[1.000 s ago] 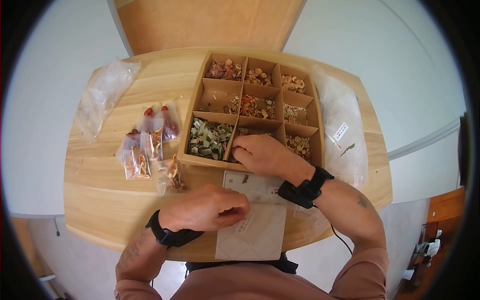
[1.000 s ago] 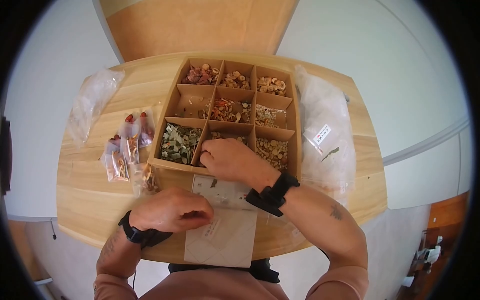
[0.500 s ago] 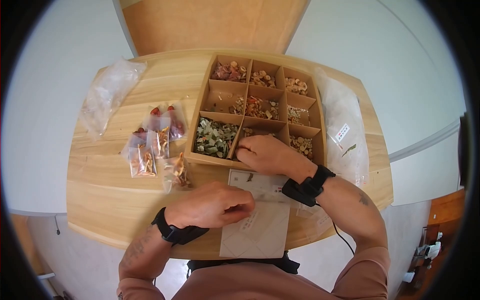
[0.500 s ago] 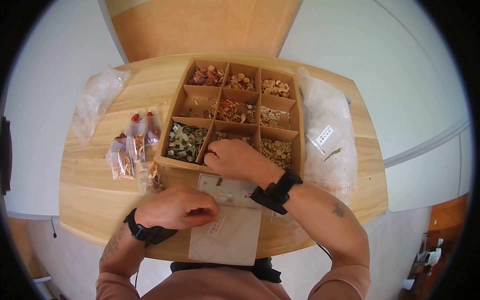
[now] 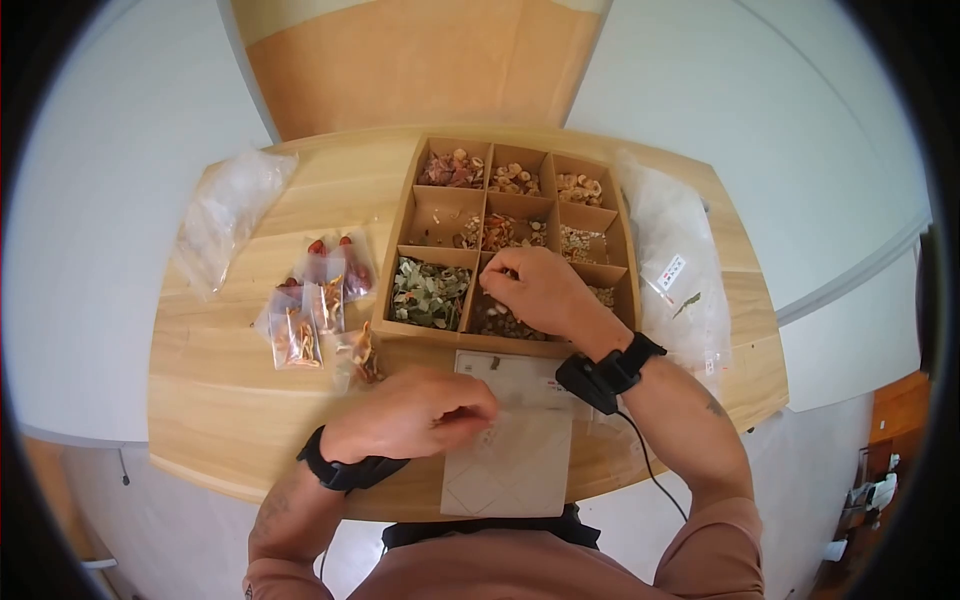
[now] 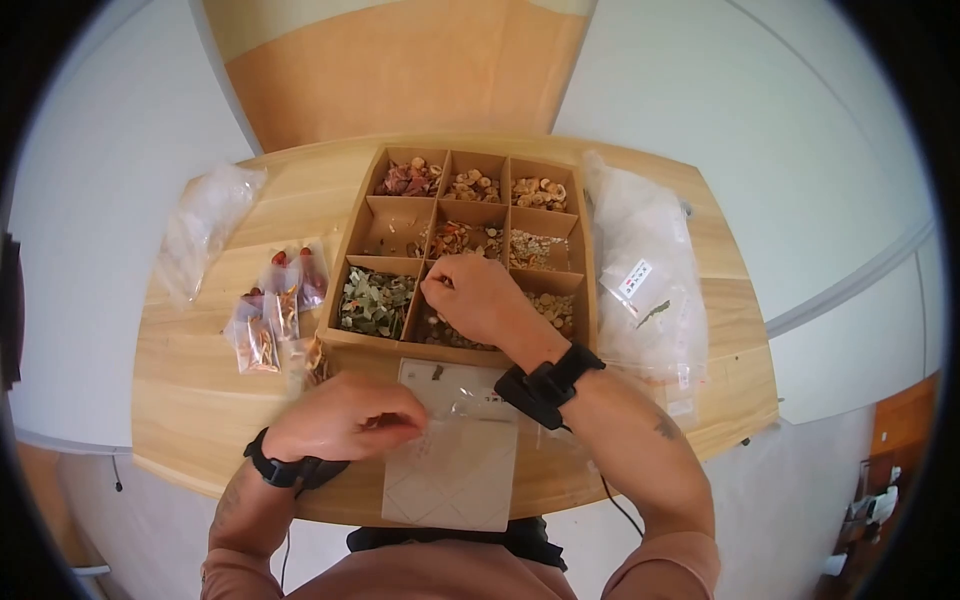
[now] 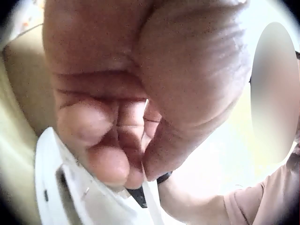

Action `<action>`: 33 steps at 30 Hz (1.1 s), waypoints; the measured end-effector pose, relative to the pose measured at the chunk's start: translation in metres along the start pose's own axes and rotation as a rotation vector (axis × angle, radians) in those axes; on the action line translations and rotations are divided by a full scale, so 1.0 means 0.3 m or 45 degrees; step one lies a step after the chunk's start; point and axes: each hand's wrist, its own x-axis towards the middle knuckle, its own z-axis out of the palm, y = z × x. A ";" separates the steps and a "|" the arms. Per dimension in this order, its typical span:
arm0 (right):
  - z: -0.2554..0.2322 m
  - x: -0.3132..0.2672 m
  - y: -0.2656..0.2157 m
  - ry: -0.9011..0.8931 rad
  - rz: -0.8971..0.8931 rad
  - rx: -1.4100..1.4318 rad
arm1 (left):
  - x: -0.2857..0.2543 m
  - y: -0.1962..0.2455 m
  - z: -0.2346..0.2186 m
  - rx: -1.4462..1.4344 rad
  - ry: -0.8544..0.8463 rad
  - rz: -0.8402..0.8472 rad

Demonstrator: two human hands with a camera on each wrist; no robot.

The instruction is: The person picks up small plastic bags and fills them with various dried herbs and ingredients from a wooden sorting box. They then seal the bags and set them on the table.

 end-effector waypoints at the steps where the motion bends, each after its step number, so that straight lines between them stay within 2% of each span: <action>1: -0.008 0.001 0.004 -0.002 0.094 0.157 | -0.006 0.025 -0.016 0.007 0.044 -0.027; 3: -0.025 0.000 -0.015 -0.009 0.278 0.471 | -0.005 0.052 -0.047 0.070 0.169 0.000; 6: -0.050 -0.010 -0.053 0.110 0.331 0.944 | 0.014 0.088 -0.090 0.118 0.332 -0.074; 9: -0.065 -0.011 -0.033 0.251 0.323 1.312 | 0.051 0.095 -0.110 0.204 0.471 -0.121; 12: -0.091 -0.012 -0.022 0.412 0.200 1.651 | 0.092 0.069 -0.097 0.297 0.594 -0.175; 15: -0.114 -0.017 -0.043 0.500 0.139 1.834 | 0.140 0.051 -0.077 0.332 0.642 -0.197; 18: -0.112 -0.013 -0.049 0.525 0.116 1.964 | 0.188 0.021 -0.044 0.442 0.722 -0.062; 24: -0.104 0.014 -0.047 0.582 -0.032 2.178 | 0.253 0.001 -0.023 0.770 0.905 0.061; 27: -0.080 0.017 -0.066 0.611 -0.044 2.247 | 0.257 -0.020 0.007 0.746 0.921 0.104; 33: -0.020 0.006 -0.067 0.720 0.032 2.232 | 0.227 -0.044 0.078 0.811 0.830 0.044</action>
